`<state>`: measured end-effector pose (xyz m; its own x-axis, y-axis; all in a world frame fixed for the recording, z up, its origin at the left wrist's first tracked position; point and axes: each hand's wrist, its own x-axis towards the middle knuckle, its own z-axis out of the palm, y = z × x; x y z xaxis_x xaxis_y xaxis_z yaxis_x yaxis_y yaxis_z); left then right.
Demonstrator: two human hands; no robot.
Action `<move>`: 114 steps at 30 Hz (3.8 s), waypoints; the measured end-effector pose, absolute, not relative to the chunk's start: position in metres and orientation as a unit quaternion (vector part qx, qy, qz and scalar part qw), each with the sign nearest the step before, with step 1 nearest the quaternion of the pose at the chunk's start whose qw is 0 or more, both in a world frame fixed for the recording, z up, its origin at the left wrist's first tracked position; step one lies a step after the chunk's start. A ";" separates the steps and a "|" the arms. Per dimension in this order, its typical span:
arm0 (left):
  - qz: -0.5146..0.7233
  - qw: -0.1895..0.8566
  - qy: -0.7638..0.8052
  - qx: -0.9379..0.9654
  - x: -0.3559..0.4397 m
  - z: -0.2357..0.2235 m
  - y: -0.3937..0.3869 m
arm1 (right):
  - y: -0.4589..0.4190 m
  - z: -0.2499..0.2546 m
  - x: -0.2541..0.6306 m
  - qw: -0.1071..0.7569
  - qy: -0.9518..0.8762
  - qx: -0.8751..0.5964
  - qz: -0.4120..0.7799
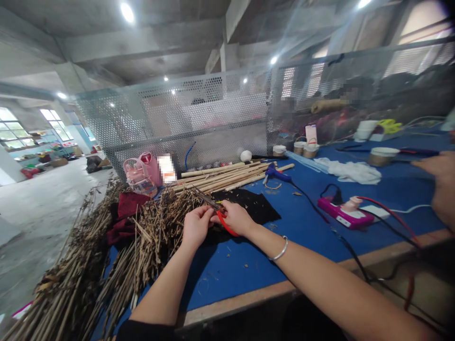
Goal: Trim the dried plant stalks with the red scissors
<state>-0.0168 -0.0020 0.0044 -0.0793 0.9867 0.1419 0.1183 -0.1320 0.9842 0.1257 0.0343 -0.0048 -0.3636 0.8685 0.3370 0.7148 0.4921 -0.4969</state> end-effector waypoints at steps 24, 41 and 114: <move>0.467 0.261 0.597 0.598 -0.021 0.012 -0.007 | 0.029 0.004 0.126 0.278 -0.846 -0.447 0.082; 0.489 0.305 0.572 0.583 -0.023 0.008 -0.004 | 0.031 0.002 0.127 0.244 -0.819 -0.508 0.109; 0.589 0.446 0.495 0.458 -0.014 0.002 0.001 | 0.030 -0.005 0.123 0.284 -0.823 -0.474 0.134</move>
